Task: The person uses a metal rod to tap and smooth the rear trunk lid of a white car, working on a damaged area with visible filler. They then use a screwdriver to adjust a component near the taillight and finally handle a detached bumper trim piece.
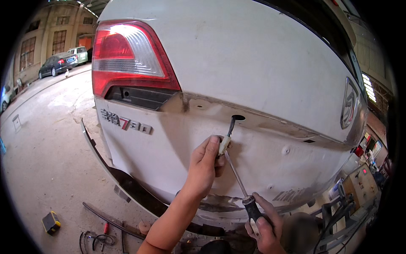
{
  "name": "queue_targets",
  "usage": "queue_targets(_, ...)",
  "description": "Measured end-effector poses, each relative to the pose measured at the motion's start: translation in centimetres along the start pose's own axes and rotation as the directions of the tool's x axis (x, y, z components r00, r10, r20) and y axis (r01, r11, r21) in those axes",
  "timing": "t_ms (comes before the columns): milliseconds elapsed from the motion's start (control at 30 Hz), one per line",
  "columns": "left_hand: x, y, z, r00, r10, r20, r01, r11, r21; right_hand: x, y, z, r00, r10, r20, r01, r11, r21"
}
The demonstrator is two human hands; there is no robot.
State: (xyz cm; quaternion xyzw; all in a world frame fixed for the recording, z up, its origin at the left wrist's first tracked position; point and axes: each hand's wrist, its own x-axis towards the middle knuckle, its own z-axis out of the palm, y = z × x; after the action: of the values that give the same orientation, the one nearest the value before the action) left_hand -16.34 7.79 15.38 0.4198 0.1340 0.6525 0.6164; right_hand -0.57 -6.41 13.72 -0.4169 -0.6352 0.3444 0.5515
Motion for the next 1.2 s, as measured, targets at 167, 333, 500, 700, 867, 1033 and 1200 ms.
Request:
queue_targets(167, -0.2, 0.2, 0.1, 1.0, -0.015, 0.005, 0.015, 1.0, -0.003, -0.3, -1.4, 0.7, 0.995, 0.095, -0.018, -0.094, 0.992, 0.08)
queue_targets(333, -0.2, -0.3, 0.6, 0.999, 0.031, -0.008, -0.031, 0.999, 0.03, -0.9, -3.1, 1.3, 0.977, 0.206, -0.065, -0.197, 0.973, 0.118)
queue_targets(500, -0.2, -0.7, 0.9, 0.987, 0.143, -0.07, -0.134, 0.983, 0.126, -0.9, -3.8, 1.8, 0.983, 0.183, -0.033, -0.179, 0.978, 0.103)
queue_targets(700, -0.2, -1.0, 0.6, 0.985, 0.14, -0.104, -0.127, 0.984, 0.124, -0.3, -3.3, 0.6, 0.97, 0.234, 0.066, -0.243, 0.946, 0.217)
queue_targets(867, -0.3, -0.4, 0.9, 0.987, 0.107, -0.12, -0.088, 0.984, 0.153, 0.2, -3.3, -0.2, 0.969, 0.237, 0.069, -0.246, 0.949, 0.198)
queue_targets(1033, -0.3, -0.6, 1.0, 0.989, 0.1, -0.105, -0.085, 0.987, 0.134, 0.3, -3.6, -0.3, 0.993, 0.103, 0.063, -0.104, 0.995, 0.011)
queue_targets(1200, -0.2, -0.1, 0.3, 0.994, 0.084, -0.067, -0.078, 0.993, 0.09, 1.0, -3.6, -1.0, 0.926, 0.355, 0.126, -0.371, 0.919, 0.137)
